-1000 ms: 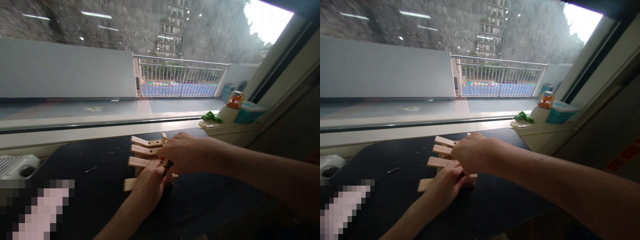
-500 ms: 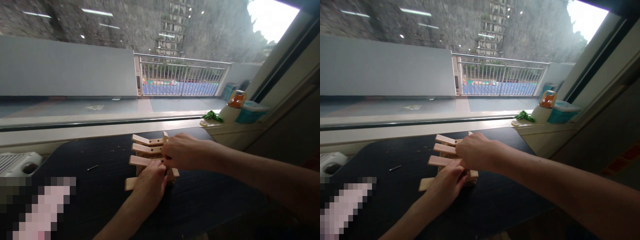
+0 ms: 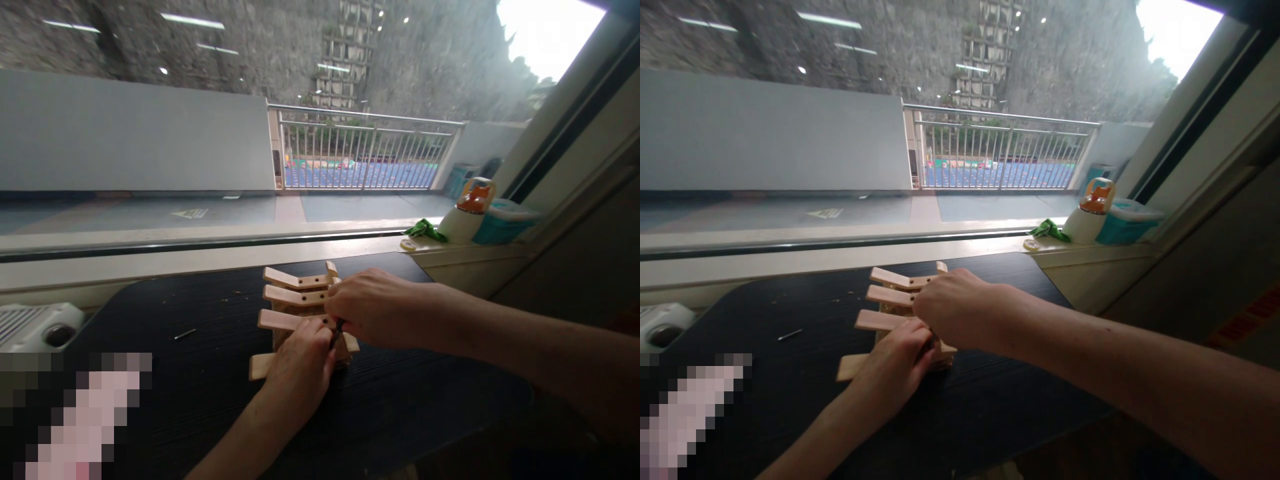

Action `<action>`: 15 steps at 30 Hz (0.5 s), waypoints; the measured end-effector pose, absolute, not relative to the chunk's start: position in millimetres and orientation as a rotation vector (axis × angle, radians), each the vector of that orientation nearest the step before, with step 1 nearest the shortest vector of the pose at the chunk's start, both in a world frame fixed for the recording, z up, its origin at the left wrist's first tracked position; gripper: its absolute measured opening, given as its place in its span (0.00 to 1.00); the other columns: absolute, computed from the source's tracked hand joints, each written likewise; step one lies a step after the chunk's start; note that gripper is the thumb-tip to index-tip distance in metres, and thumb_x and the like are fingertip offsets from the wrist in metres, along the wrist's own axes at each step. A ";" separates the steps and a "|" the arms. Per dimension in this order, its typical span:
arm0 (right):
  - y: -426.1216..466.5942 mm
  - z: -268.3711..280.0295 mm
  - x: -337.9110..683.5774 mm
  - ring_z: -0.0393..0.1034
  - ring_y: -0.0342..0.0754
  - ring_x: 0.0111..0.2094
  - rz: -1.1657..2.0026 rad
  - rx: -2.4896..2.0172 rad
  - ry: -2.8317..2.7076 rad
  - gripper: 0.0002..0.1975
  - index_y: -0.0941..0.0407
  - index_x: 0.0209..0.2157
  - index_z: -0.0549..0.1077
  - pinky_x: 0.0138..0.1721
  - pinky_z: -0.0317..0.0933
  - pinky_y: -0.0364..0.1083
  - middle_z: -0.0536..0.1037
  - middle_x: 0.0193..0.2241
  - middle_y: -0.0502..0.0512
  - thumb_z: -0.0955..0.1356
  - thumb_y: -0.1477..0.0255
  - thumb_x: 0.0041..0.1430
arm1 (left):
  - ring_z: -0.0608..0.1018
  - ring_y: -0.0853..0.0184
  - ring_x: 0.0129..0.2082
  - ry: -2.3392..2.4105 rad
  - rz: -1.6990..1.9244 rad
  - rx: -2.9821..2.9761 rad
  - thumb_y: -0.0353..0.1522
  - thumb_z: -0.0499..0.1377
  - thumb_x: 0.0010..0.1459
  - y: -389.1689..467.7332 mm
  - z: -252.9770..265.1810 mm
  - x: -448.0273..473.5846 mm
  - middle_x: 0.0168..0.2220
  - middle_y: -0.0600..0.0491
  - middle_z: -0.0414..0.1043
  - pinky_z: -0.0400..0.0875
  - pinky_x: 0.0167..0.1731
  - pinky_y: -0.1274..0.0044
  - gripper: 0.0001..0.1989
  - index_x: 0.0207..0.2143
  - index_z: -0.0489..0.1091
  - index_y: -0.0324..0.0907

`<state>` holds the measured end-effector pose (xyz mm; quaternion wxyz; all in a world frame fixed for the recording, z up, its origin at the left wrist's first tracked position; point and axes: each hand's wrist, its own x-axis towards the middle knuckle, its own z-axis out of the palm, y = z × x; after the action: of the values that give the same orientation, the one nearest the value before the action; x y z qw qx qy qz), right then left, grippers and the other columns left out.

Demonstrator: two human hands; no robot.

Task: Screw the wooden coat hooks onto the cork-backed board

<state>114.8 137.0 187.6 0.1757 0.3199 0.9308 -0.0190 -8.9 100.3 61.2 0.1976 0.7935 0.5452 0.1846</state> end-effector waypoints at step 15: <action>138.1 194.7 111.5 0.69 0.47 0.31 0.005 0.845 2.656 0.07 0.61 0.29 0.75 0.29 0.55 0.44 0.77 0.28 0.57 0.64 0.81 0.52 | 0.70 0.63 0.44 1.536 0.533 2.228 0.26 0.51 0.54 100.4 62.2 -8.5 0.42 0.50 0.69 0.64 0.44 0.73 0.07 0.32 0.68 0.41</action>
<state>111.5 138.1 194.7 0.1763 0.2984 0.9380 0.0017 -8.5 100.4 62.2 0.1906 0.7930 0.5467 0.1897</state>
